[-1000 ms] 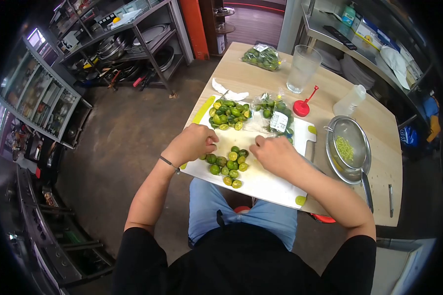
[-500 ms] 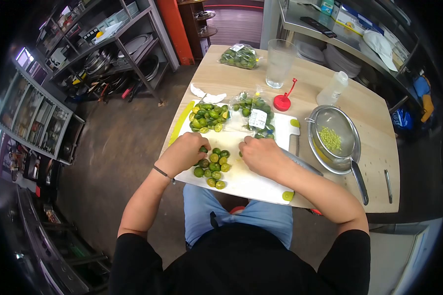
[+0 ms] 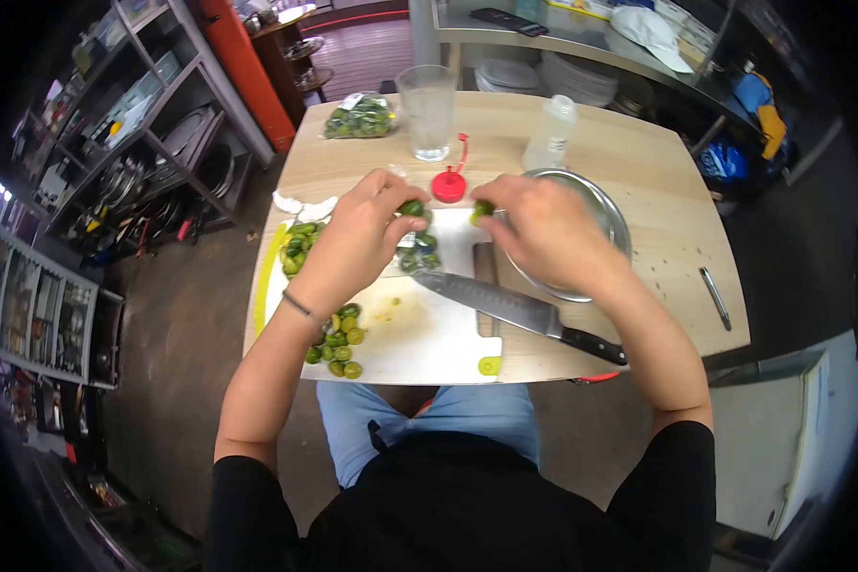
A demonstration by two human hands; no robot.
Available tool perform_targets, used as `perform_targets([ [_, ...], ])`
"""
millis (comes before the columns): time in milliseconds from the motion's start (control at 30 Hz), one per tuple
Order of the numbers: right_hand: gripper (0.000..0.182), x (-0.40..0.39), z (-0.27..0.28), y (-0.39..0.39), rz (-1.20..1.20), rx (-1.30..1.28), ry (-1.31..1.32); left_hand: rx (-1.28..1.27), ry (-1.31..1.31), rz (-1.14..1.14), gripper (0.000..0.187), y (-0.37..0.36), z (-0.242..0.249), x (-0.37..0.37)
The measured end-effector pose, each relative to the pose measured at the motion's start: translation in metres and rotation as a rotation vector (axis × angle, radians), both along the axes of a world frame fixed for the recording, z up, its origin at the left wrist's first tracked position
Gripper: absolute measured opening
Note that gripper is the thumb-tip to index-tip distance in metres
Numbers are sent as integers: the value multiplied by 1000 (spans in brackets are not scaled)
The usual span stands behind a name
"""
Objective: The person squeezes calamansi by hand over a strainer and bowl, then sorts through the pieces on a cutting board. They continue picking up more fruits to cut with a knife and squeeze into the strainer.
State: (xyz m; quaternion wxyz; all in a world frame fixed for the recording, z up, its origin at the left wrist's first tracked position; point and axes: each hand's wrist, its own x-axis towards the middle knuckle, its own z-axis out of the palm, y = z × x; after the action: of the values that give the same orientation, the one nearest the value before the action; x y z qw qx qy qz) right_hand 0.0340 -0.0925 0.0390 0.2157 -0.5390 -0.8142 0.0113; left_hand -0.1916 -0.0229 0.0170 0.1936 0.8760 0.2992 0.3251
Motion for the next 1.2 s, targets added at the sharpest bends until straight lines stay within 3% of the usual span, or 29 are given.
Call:
perform_targets([
  [133, 18, 57, 7, -3, -224, -71, -97, 75, -5, -140, 24, 20, -14, 74],
  [367, 12, 100, -22, -1, -264, -165, -241, 158, 90, -252, 20, 26, -42, 167],
  [733, 16, 121, -40, -1, -261, -82, -123, 171, 166, -238, 8, 16, -49, 185],
  [1067, 18, 117, -30, -11, -352, -145, -41, 141, 53, -218, 14, 18, -49, 191],
  [1200, 19, 123, -36, -9, -367, -128, -6, -97, -110, -207, 14, 14, -37, 188],
])
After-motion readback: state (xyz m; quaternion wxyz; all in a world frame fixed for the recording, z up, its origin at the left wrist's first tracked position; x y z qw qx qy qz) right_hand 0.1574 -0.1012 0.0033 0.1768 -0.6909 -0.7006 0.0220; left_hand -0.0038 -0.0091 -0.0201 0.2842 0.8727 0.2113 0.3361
